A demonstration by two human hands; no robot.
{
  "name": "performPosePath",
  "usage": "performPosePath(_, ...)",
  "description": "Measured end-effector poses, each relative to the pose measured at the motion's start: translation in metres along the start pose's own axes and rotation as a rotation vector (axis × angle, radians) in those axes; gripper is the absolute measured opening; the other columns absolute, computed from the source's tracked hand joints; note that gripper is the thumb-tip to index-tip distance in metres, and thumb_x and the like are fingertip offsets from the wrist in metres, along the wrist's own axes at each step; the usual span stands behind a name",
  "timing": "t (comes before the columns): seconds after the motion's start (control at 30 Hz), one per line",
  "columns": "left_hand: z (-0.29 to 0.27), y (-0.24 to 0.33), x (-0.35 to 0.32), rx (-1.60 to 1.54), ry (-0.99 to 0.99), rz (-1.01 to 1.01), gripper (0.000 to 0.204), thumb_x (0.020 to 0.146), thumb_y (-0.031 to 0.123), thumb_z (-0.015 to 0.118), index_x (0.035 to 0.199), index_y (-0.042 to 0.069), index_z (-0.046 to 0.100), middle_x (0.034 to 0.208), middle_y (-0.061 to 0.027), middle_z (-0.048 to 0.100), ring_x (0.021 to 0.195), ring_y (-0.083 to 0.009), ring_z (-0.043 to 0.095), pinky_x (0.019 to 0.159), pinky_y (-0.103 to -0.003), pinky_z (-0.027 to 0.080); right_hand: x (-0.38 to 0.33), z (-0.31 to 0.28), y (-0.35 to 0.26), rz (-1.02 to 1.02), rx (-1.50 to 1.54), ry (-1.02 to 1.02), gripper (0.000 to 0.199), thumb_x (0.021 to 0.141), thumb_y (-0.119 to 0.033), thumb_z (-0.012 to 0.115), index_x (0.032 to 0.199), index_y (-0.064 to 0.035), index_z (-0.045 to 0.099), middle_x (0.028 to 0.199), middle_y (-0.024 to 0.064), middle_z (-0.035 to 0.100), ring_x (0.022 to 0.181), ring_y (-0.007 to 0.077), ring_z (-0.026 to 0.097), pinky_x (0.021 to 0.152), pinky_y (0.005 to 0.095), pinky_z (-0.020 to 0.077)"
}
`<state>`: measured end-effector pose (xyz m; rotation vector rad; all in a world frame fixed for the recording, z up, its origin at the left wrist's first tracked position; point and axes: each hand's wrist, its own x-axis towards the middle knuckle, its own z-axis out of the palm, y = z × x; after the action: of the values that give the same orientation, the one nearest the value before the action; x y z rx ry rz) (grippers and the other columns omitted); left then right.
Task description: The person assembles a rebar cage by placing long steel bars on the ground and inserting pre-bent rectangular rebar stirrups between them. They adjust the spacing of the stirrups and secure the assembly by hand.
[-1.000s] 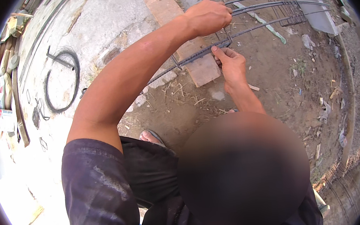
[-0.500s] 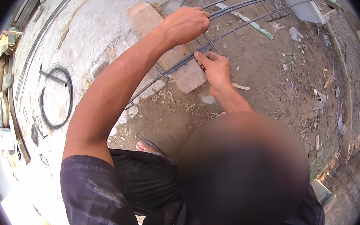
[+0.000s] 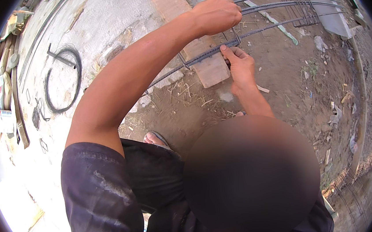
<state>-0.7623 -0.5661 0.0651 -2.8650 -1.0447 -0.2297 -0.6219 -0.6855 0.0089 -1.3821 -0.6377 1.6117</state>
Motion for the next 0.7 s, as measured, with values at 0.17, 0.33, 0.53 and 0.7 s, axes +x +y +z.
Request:
performPosePath(0.17, 0.001, 0.000, -0.002, -0.031, 0.034, 0.001, 0.009, 0.081, 0.008, 0.067, 0.076, 0.006, 0.075, 0.093, -0.0037, 0.069, 0.099, -0.0278, 0.070, 0.077, -0.040, 0.060, 0.000, 0.002, 0.002, -0.024, -0.060, 0.022, 0.017, 0.093, -0.016, 0.078, 0.088, -0.0021, 0.070, 0.079, -0.0009, 0.063, 0.071, 0.0092, 0.054, 0.066, 0.0268, 0.0420)
performPosePath(0.33, -0.001, -0.002, -0.002, 0.002, 0.000, 0.024, 0.009, 0.081, 0.004, 0.064, 0.081, 0.002, 0.073, 0.094, -0.0121, 0.074, 0.095, -0.0324, 0.073, 0.076, -0.042, 0.061, -0.004, 0.005, 0.000, -0.001, -0.045, 0.023, 0.016, 0.093, -0.016, 0.078, 0.090, -0.0025, 0.070, 0.083, 0.0006, 0.067, 0.074, 0.0101, 0.057, 0.068, 0.0269, 0.0442)
performPosePath(0.53, 0.000, -0.003, -0.007, 0.006, -0.024, 0.005, 0.009, 0.078, 0.001, 0.066, 0.083, 0.004, 0.074, 0.098, -0.0094, 0.070, 0.099, -0.0315, 0.070, 0.079, -0.042, 0.060, -0.010, 0.009, -0.003, 0.018, -0.069, 0.039, 0.016, 0.092, -0.018, 0.078, 0.094, -0.0034, 0.072, 0.089, 0.0025, 0.071, 0.081, 0.0120, 0.062, 0.075, 0.0288, 0.0476)
performPosePath(0.7, 0.006, -0.011, -0.011, -0.100, 0.030, 0.009, 0.030, 0.080, 0.003, 0.067, 0.108, 0.008, 0.076, 0.107, -0.0081, 0.068, 0.104, -0.0301, 0.067, 0.084, -0.043, 0.058, -0.021, -0.008, -0.014, 0.047, -0.188, 0.065, 0.023, 0.090, -0.026, 0.079, 0.099, -0.0057, 0.073, 0.090, 0.0024, 0.071, 0.082, 0.0130, 0.060, 0.083, 0.0305, 0.0436)
